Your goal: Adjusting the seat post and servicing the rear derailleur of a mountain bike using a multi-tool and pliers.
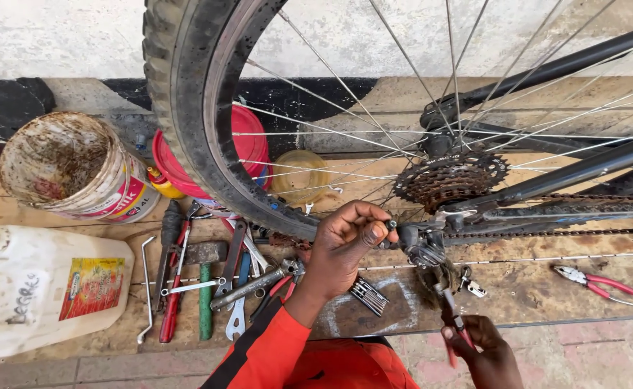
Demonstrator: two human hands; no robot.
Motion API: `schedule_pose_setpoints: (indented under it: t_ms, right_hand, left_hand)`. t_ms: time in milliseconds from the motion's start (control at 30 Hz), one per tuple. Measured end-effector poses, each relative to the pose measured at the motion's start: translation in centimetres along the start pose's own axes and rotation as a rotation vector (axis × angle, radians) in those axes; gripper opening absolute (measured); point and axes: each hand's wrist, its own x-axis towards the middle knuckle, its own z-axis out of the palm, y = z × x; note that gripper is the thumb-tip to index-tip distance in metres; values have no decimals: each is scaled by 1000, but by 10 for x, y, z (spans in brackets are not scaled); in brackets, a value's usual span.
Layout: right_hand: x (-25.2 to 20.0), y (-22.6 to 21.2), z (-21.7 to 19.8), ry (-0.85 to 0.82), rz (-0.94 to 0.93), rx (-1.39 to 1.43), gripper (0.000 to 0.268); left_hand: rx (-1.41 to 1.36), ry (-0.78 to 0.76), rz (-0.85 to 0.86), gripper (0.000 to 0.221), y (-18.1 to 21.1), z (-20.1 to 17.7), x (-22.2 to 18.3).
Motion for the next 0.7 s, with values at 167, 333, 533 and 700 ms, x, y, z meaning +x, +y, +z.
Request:
schedule_pose_setpoints:
  t_ms: [167, 333, 533, 700]
  right_hand:
    - [-7, -7, -2, -596, -366, 633, 34]
    - [-40, -56, 16, -569, -583, 779, 42]
    - [-76, -133, 11, 188, -778, -278, 37]
    - [-71, -161, 4, 278, -1042, -613, 32]
  left_hand:
    - [-12, 5, -14, 18, -1, -1, 0]
    - [-19, 6, -16, 19, -1, -2, 1]
    - [-4, 23, -35, 20, -1, -5, 0]
    - [-18, 21, -64, 22, -1, -7, -1]
